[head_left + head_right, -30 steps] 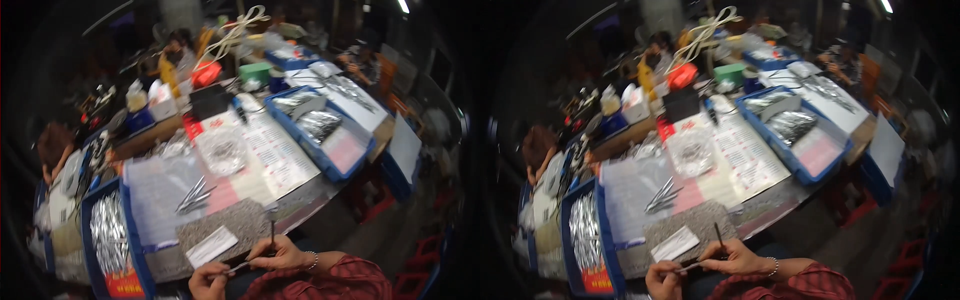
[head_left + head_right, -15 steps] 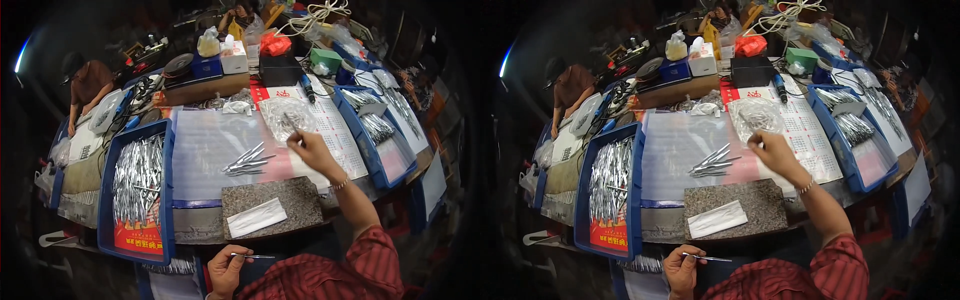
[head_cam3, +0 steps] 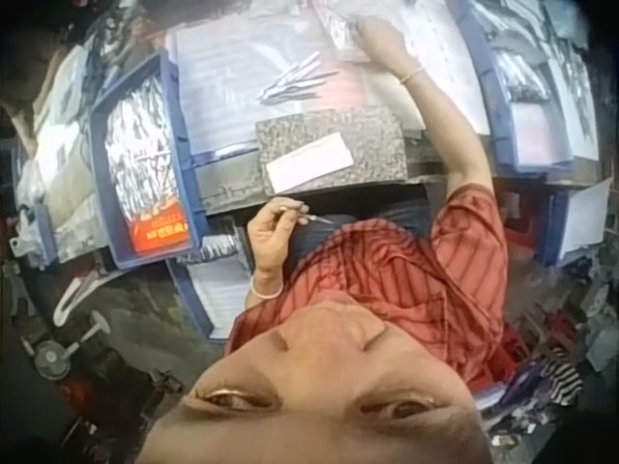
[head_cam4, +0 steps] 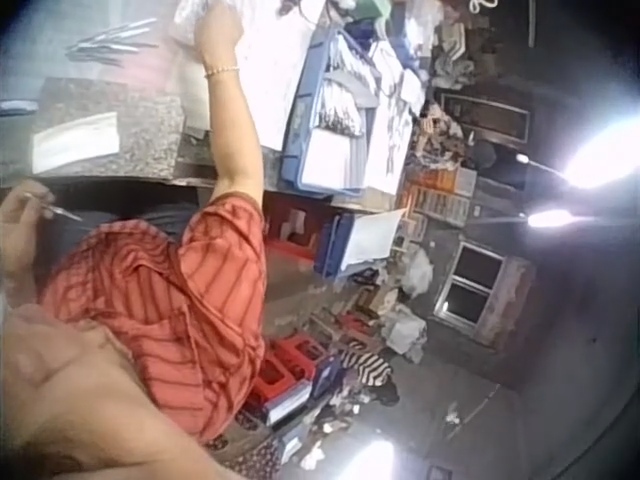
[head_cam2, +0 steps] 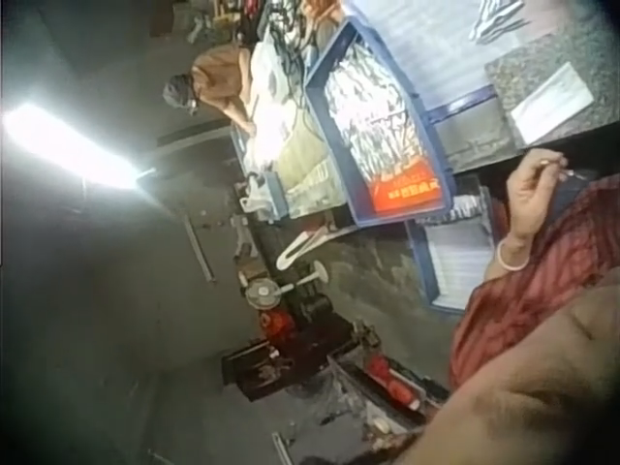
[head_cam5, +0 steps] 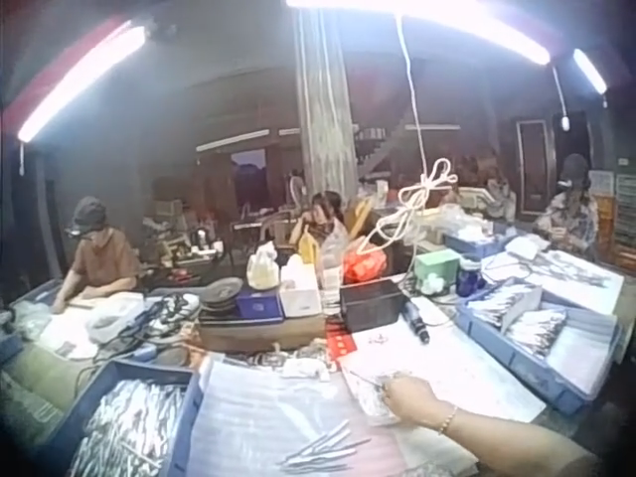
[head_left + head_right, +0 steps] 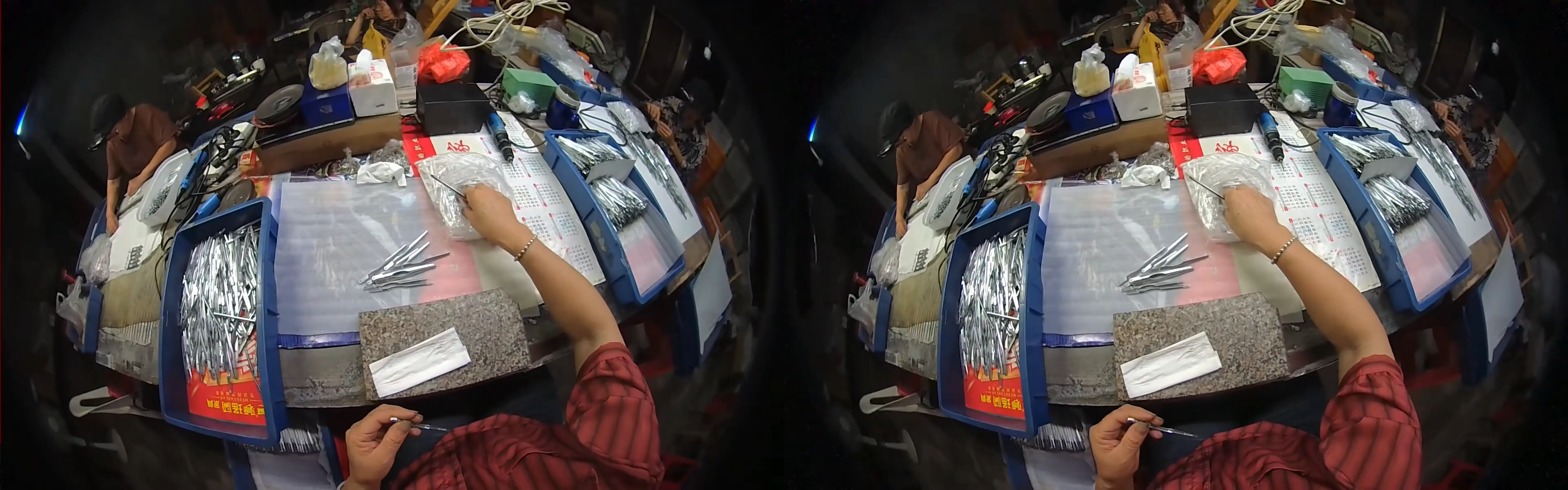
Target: Assembling and inspecting small metal hardware components at a factory workbench.
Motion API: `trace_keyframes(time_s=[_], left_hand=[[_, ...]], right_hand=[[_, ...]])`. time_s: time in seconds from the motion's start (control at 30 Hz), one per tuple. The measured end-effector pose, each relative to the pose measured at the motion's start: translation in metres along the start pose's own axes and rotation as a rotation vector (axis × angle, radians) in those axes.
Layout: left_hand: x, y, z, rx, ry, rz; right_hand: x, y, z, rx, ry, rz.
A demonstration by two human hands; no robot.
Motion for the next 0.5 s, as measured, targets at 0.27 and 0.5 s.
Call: trace_keyframes(time_s=[0.27, 0.5], left_hand=[[-0.001, -0.006, 0.010, 0.025, 0.076, 0.027], [0.001, -0.011, 0.010, -0.001, 0.084, 0.027]], right_hand=[[-0.006, 0.005, 0.002, 0.092, -0.011, 0.132], [0.005, 0.000, -0.025, -0.025, 0.079, 0.130]])
Point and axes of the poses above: each hand's wrist, its own y-axis towards the middle knuckle, its own z-axis out of the palm, x = y × z, the point moved 6 cm from there along y, towards the middle knuckle, and after that the axes turned 11 degrees about y, right-handed, at the moved point
